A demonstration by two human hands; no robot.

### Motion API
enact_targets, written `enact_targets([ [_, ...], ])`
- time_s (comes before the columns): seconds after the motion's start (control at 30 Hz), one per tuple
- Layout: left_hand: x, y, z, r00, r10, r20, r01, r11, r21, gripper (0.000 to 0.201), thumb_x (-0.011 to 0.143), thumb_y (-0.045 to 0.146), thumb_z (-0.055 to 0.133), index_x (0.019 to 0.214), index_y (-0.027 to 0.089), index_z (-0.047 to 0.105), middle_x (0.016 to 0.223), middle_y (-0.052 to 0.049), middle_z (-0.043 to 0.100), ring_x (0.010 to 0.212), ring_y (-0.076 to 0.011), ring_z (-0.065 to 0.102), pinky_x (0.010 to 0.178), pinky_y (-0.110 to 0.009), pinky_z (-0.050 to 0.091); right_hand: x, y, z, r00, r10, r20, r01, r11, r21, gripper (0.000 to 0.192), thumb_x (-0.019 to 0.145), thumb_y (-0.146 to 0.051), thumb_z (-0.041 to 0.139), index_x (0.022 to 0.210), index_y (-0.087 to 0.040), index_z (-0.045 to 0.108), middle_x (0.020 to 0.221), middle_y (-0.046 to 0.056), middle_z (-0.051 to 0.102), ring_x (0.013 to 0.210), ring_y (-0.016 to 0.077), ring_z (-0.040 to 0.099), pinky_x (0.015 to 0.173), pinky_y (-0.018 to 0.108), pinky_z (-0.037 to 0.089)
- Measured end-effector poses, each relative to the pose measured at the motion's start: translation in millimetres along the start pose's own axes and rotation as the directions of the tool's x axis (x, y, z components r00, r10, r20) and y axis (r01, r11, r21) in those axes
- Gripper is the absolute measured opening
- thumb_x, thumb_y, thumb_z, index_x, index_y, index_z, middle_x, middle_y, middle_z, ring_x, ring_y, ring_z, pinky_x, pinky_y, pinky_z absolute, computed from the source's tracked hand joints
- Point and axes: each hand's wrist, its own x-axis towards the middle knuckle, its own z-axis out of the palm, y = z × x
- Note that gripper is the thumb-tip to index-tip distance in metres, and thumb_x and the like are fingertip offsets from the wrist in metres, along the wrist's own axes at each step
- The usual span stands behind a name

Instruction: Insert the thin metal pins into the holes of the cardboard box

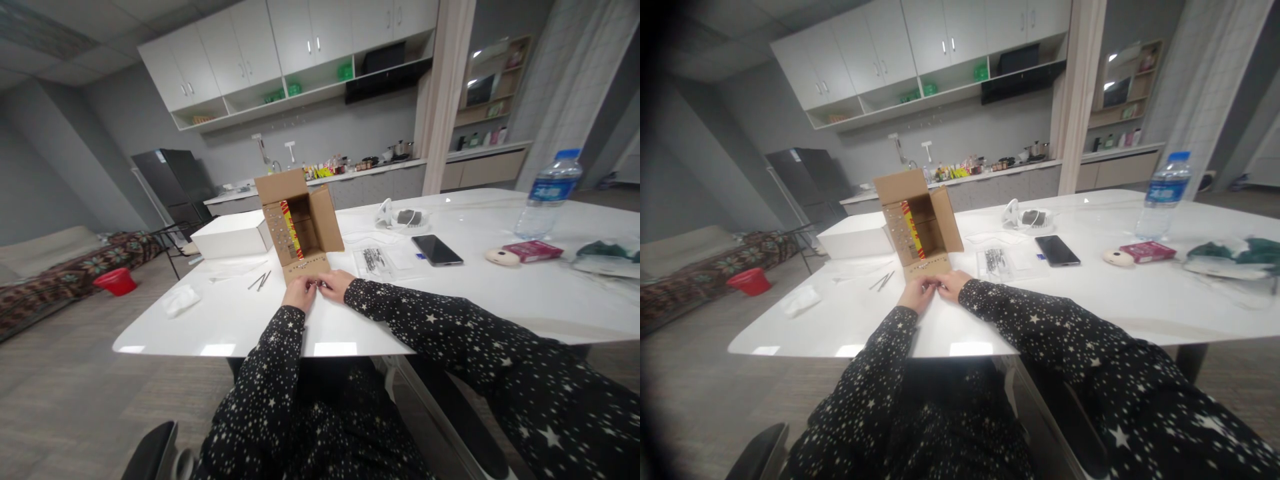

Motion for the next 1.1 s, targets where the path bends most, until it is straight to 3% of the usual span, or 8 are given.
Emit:
enact_targets([
  [0.33,1.8,1.9,1.5,1.0,-0.022,-0.002,0.022,0.999,0.038,0.017,0.083,0.024,0.051,0.088,0.015,0.065,0.089,-0.009,0.067,0.084,-0.0185,0.061,0.082,-0.032,0.047,0.1,-0.7,-0.3,1.0,-0.003,0.004,0.003,0.999,-0.042,0.03,0.087,-0.028,0.047,0.113,-0.019,0.06,0.091,0.007,0.069,0.08,0.0196,0.062,0.071,0.027,0.041],
  [0.67,3.3,4.4,3.1,0.995,-0.087,0.047,0.076,0.977,0.201,0.025,0.088,0.029,0.042,0.092,0.013,0.061,0.098,-0.017,0.063,0.095,-0.0248,0.06,0.084,-0.036,0.046,0.8,1.1,3.4,1.0,-0.01,-0.018,0.01,1.0,-0.029,0.025,0.087,-0.029,0.046,0.102,-0.018,0.062,0.086,0.006,0.069,0.078,0.0182,0.061,0.07,0.027,0.04],
  [0.83,2.3,5.1,3.6,0.994,-0.106,0.01,0.1,0.961,0.258,0.027,0.091,0.03,0.038,0.097,0.012,0.058,0.1,-0.017,0.062,0.097,-0.0247,0.06,0.083,-0.035,0.046,1.2,2.1,5.0,0.999,-0.028,-0.041,0.027,1.0,-0.013,0.023,0.086,-0.027,0.047,0.101,-0.019,0.062,0.083,0.005,0.068,0.077,0.0174,0.061,0.07,0.026,0.041],
  [0.97,3.2,5.7,1.9,0.994,-0.107,-0.026,0.11,0.983,0.15,0.024,0.092,0.028,0.037,0.097,0.013,0.055,0.094,-0.014,0.063,0.091,-0.0222,0.062,0.081,-0.034,0.047,1.4,2.9,4.8,0.999,-0.023,-0.034,0.023,1.0,-0.003,0.022,0.086,-0.026,0.047,0.101,-0.02,0.062,0.084,0.004,0.068,0.079,0.017,0.062,0.072,0.025,0.041],
  [1.1,5.3,5.3,-0.8,0.987,-0.056,-0.153,0.059,0.998,0.015,0.018,0.09,0.024,0.041,0.094,0.014,0.055,0.096,-0.013,0.062,0.096,-0.0214,0.059,0.088,-0.035,0.045,1.4,3.5,4.0,0.999,-0.023,-0.03,0.023,1.0,-0.01,0.02,0.085,-0.027,0.048,0.097,-0.019,0.062,0.084,0.005,0.068,0.078,0.0177,0.062,0.072,0.026,0.041],
])
